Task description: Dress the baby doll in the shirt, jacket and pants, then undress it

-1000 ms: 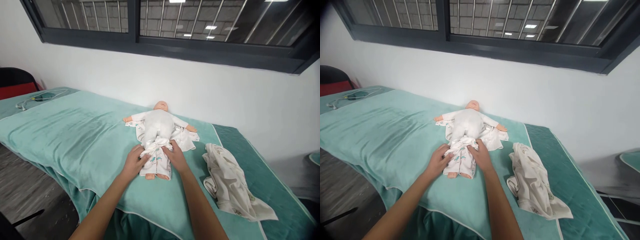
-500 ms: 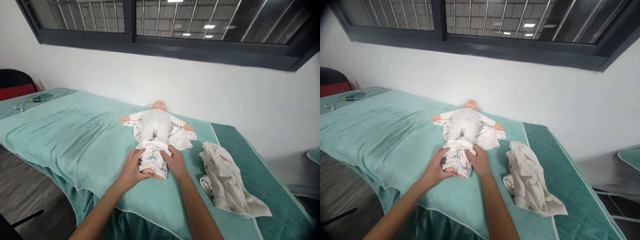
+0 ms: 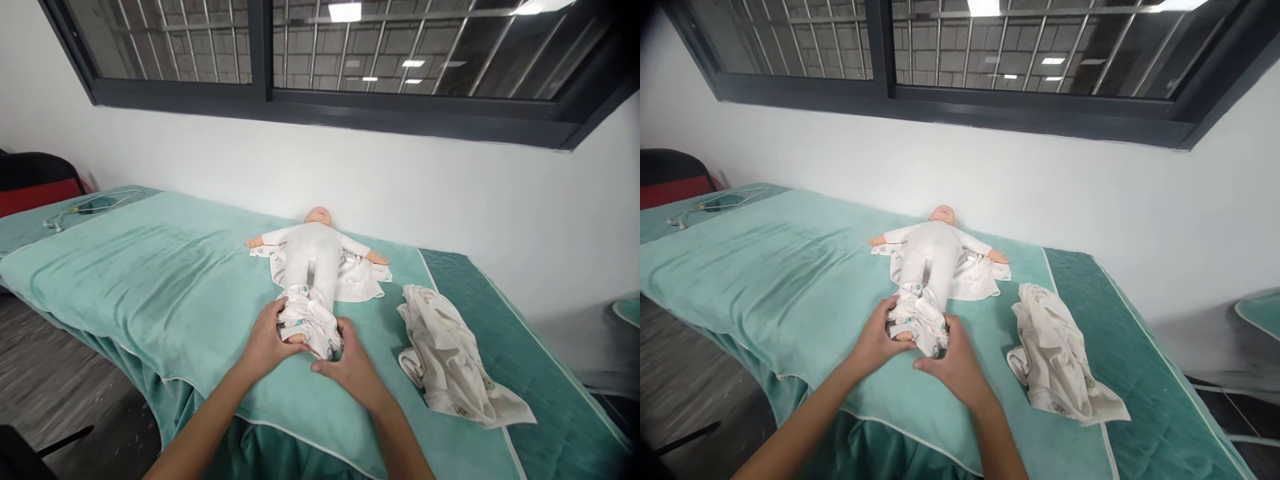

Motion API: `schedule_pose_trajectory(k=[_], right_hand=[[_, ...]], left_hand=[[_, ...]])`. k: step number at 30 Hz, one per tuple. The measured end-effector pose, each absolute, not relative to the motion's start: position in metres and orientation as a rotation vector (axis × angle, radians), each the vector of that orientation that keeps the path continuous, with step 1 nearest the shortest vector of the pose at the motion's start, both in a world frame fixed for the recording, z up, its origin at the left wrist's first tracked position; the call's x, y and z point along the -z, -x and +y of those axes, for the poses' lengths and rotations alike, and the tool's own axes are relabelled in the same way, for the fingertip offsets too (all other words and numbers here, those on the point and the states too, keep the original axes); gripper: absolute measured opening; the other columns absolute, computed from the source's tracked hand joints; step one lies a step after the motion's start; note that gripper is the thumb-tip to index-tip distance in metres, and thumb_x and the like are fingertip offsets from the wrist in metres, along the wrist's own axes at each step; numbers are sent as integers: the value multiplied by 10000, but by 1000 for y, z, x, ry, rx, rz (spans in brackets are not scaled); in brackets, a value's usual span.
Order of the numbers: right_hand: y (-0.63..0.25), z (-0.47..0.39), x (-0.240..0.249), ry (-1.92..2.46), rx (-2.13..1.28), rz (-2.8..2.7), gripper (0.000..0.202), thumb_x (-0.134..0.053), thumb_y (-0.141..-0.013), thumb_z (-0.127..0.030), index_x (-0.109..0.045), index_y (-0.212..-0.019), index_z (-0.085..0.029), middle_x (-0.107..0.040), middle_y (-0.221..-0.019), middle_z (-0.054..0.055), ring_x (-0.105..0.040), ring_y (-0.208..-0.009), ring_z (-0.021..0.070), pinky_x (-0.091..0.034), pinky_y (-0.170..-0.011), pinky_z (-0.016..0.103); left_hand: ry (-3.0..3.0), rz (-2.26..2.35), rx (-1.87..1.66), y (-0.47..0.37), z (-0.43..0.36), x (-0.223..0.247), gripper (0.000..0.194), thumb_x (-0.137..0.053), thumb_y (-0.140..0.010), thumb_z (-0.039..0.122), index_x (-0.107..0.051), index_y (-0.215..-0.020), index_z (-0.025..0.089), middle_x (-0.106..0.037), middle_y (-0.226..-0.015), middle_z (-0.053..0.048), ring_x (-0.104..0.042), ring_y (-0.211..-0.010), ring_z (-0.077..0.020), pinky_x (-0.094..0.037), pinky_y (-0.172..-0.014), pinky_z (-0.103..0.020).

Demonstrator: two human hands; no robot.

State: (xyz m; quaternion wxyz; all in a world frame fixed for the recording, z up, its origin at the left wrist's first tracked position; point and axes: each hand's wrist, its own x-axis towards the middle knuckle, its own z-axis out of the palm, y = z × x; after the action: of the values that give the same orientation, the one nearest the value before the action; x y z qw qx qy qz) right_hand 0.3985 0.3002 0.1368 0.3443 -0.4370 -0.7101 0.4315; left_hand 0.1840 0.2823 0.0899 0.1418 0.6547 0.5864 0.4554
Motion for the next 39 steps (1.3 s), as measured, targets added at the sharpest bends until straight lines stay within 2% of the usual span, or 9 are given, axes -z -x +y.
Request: schedule_pose_trajectory(k=[4,13,17,20,26,30,33,36,39], right_hand=[[-393,290,-132,1269,-926,-1806,591,-786,-687,-362,-525,-1196,-210,-636,-1153,81,-596,-1057,270,-476,-912,411],[-392,279,-142,1455,-854,-1776,265,-642,-727,-281,-528,-954,-206,-642,-890,22,-599,-810,215,-456,-722,311],[-395,274,-165,1594,-772,-1959,190,-612,-676,-205,-473,-804,-217,-544,-723,-35,-501,-689,168,-335,-621,269],[-400,276,-195,1506,-1019,-2062,199,-627,-656,-193,-441,-724,-210,-466,-674,-57,-429,-659,134,-282,-592,256],[-402,286,-242,993,-1684,-1899,204,-684,-752,-344,-561,-793,-186,-513,-745,-37,-441,-670,117,-336,-604,243],[-396,290,-264,901,-1821,-1762,234,-723,-740,-386,-576,-743,-204,-521,-680,-33,-430,-591,120,-334,-557,256],[-392,294,-279,848,-1915,-1658,209,-764,-680,-334,-640,-797,-214,-605,-764,2,-518,-661,159,-411,-610,287],[-387,299,-293,823,-1915,-1661,250,-779,-663,-294,-666,-875,-221,-645,-837,5,-568,-722,171,-451,-686,301],[-383,307,-305,796,-1822,-1844,241,-756,-726,-348,-663,-892,-200,-636,-837,2,-562,-726,152,-446,-675,273]], left_hand=[[-1897,1713,-1306,-184,281,-90,979,-848,-624,479,-330,-1412,212,-553,-1303,-128,-551,-1201,-301,-465,-998,-476],[-2009,1720,-1306,-180,247,-102,231,-674,-830,330,-569,-995,207,-691,-968,-56,-635,-891,-226,-475,-839,-387],[-1621,1755,-1108,-180,235,-131,380,-706,-763,384,-533,-1065,230,-680,-982,-19,-632,-886,-218,-469,-763,-323],[-1443,1618,-936,-173,231,-165,448,-690,-732,316,-504,-1131,233,-669,-938,9,-612,-799,-183,-441,-717,-286],[-1281,1168,-697,-142,234,-226,400,-641,-678,181,-568,-1070,199,-628,-1007,-5,-568,-830,-158,-429,-707,-243],[-1498,814,-378,-115,246,-253,460,-782,-649,253,-636,-1083,212,-612,-1070,-13,-551,-980,-204,-430,-810,-250],[-1514,634,-223,-101,258,-266,588,-885,-538,393,-654,-1037,186,-608,-995,-31,-535,-900,-205,-422,-729,-239],[-1460,624,-400,-100,268,-274,482,-807,-649,529,-608,-884,158,-539,-802,-9,-467,-731,-138,-360,-625,-217],[-1419,669,-671,-110,274,-284,340,-706,-808,439,-503,-773,168,-442,-707,25,-388,-644,-94,-307,-583,-205]])
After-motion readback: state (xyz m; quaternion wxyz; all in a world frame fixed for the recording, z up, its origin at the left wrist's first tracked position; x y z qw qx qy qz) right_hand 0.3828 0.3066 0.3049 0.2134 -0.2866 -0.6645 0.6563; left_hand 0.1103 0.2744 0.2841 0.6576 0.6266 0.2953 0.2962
